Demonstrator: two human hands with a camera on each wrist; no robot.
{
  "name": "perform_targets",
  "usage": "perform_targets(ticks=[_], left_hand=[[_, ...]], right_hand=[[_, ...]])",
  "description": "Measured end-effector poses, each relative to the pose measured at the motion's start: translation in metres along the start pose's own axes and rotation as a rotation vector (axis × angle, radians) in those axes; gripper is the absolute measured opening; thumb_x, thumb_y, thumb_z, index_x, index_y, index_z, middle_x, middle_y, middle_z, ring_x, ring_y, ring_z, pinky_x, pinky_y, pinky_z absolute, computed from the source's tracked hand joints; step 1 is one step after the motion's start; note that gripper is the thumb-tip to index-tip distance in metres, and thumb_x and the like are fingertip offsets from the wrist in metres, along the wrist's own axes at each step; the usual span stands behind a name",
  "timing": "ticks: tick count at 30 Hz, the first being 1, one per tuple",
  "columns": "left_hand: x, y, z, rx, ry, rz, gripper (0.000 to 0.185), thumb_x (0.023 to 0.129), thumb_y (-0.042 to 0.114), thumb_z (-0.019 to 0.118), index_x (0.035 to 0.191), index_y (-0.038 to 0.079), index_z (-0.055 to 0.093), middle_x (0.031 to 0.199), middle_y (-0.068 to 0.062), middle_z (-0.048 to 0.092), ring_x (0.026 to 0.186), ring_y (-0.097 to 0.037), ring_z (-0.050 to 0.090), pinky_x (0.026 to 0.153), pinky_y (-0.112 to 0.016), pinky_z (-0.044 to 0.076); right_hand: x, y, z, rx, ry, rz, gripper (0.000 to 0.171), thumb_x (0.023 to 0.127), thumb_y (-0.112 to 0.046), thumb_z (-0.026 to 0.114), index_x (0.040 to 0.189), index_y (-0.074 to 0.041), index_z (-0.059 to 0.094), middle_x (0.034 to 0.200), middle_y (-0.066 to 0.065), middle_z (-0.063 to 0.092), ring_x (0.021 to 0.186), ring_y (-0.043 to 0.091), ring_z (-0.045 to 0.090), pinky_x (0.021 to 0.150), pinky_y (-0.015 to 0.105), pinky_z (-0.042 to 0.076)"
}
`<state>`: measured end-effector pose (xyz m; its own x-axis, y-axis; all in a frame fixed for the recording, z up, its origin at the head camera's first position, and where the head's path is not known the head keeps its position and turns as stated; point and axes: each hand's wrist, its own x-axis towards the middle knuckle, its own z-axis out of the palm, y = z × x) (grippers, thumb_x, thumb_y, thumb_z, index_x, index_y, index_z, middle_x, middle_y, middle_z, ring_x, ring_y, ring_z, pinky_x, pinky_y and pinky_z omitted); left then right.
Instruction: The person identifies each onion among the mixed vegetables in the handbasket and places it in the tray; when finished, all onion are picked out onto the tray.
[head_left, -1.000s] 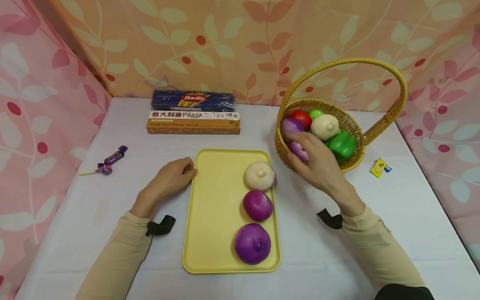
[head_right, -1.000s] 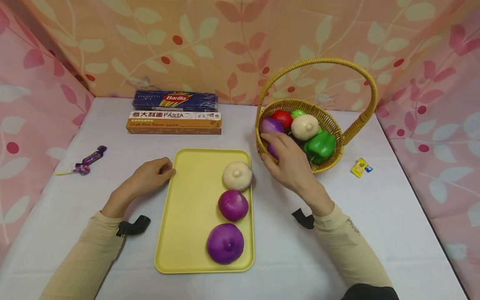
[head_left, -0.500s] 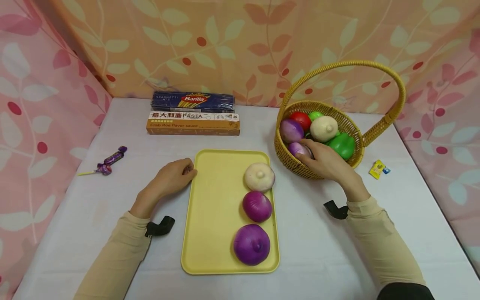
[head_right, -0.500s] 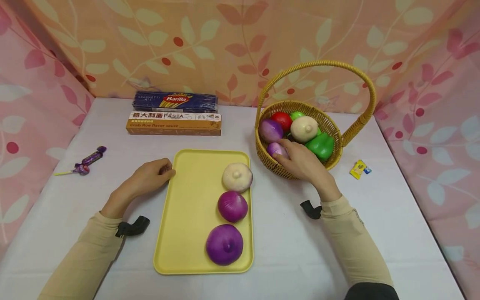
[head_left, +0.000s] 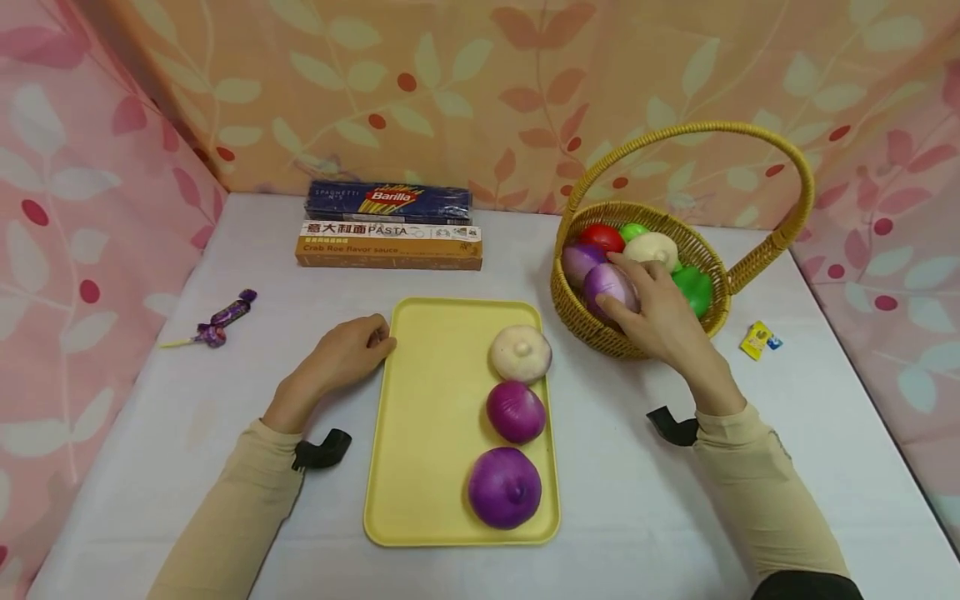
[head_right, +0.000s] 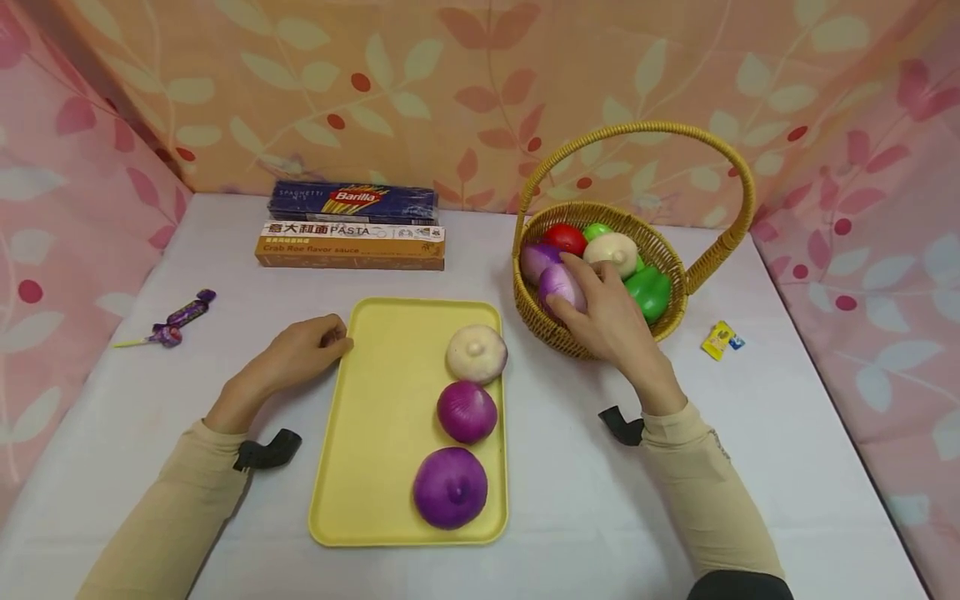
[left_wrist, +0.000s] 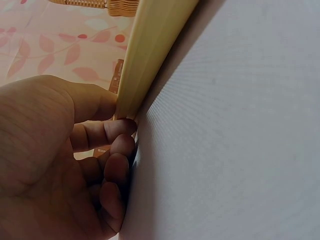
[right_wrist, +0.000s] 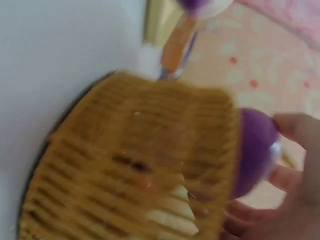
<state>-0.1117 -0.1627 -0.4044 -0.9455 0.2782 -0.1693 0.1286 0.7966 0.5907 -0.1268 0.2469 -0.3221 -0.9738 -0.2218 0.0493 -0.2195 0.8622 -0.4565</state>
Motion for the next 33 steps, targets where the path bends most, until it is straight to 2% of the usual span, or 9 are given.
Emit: perform_targets(ticks=[3, 5, 7, 10, 13, 15, 19, 24, 33], left_hand=[[0.001, 0.000, -0.001, 0.011, 0.001, 0.003, 0.017, 0.097, 0.023, 0.053, 0.092, 0.008, 0.059, 0.074, -0.003, 0.051, 0.069, -0.018, 0.047, 0.062, -0.030, 0.035], [0.002, 0.000, -0.001, 0.013, -0.003, -0.001, 0.017, 0.097, 0.023, 0.053, 0.092, 0.008, 0.059, 0.074, -0.003, 0.051, 0.069, -0.018, 0.047, 0.062, -0.030, 0.035], [0.001, 0.000, -0.001, 0.012, -0.006, -0.003, 0.017, 0.097, 0.024, 0.054, 0.092, 0.008, 0.059, 0.074, -0.003, 0.050, 0.069, -0.018, 0.046, 0.062, -0.030, 0.035], [0.001, -0.001, -0.002, 0.011, -0.007, -0.002, 0.017, 0.097, 0.024, 0.054, 0.091, 0.008, 0.058, 0.073, -0.003, 0.049, 0.068, -0.018, 0.045, 0.062, -0.030, 0.034], [0.000, 0.000, -0.001, 0.007, -0.007, 0.003, 0.016, 0.097, 0.023, 0.054, 0.091, 0.008, 0.058, 0.073, -0.003, 0.048, 0.068, -0.018, 0.045, 0.062, -0.030, 0.033], [0.000, -0.001, -0.001, 0.007, -0.006, 0.004, 0.016, 0.097, 0.022, 0.054, 0.091, 0.008, 0.058, 0.073, -0.002, 0.048, 0.068, -0.017, 0.045, 0.062, -0.030, 0.033], [-0.002, -0.001, -0.001, 0.002, -0.008, 0.007, 0.016, 0.097, 0.022, 0.054, 0.091, 0.008, 0.058, 0.073, -0.002, 0.048, 0.068, -0.017, 0.044, 0.062, -0.029, 0.033], [-0.001, -0.002, 0.000, 0.006, 0.000, 0.013, 0.016, 0.097, 0.022, 0.054, 0.091, 0.008, 0.058, 0.073, -0.002, 0.049, 0.067, -0.017, 0.045, 0.061, -0.029, 0.033], [0.001, -0.001, -0.001, 0.015, -0.006, 0.008, 0.017, 0.097, 0.024, 0.054, 0.092, 0.009, 0.058, 0.073, -0.003, 0.051, 0.068, -0.018, 0.046, 0.062, -0.030, 0.035]], right_hand=[[-0.011, -0.018, 0.002, 0.090, 0.138, -0.130, 0.054, 0.092, -0.027, 0.064, 0.142, -0.016, 0.048, 0.131, 0.021, 0.047, 0.117, 0.037, 0.050, 0.094, 0.056, 0.043], [-0.021, -0.034, 0.006, 0.133, 0.161, -0.237, 0.054, 0.087, -0.022, 0.069, 0.137, -0.012, 0.051, 0.133, 0.015, 0.051, 0.120, 0.031, 0.051, 0.095, 0.050, 0.044], [-0.032, -0.052, 0.014, 0.159, 0.131, -0.350, 0.058, 0.083, -0.022, 0.073, 0.135, -0.010, 0.051, 0.135, 0.011, 0.054, 0.120, 0.024, 0.052, 0.096, 0.044, 0.045], [-0.049, -0.079, 0.031, 0.182, 0.019, -0.519, 0.063, 0.083, -0.031, 0.074, 0.138, -0.013, 0.048, 0.135, 0.006, 0.053, 0.120, 0.018, 0.052, 0.095, 0.037, 0.047], [-0.062, -0.100, 0.050, 0.207, -0.081, -0.688, 0.062, 0.086, -0.042, 0.071, 0.139, -0.018, 0.049, 0.134, 0.008, 0.049, 0.119, 0.017, 0.051, 0.094, 0.034, 0.049], [-0.069, -0.110, 0.062, 0.226, -0.141, -0.758, 0.062, 0.087, -0.045, 0.069, 0.138, -0.017, 0.048, 0.134, 0.009, 0.046, 0.121, 0.018, 0.051, 0.095, 0.033, 0.050], [-0.077, -0.121, 0.080, 0.229, -0.207, -0.816, 0.063, 0.081, -0.041, 0.075, 0.128, -0.012, 0.045, 0.137, 0.008, 0.046, 0.123, 0.017, 0.052, 0.098, 0.028, 0.049], [-0.083, -0.123, 0.096, 0.111, -0.221, -0.873, 0.068, 0.080, -0.040, 0.074, 0.137, -0.016, 0.046, 0.133, 0.007, 0.047, 0.114, 0.013, 0.056, 0.093, 0.022, 0.050], [-0.089, -0.114, 0.104, -0.120, -0.201, -0.916, 0.066, 0.078, -0.047, 0.073, 0.133, -0.016, 0.054, 0.127, 0.001, 0.058, 0.117, 0.014, 0.055, 0.101, 0.030, 0.045]])
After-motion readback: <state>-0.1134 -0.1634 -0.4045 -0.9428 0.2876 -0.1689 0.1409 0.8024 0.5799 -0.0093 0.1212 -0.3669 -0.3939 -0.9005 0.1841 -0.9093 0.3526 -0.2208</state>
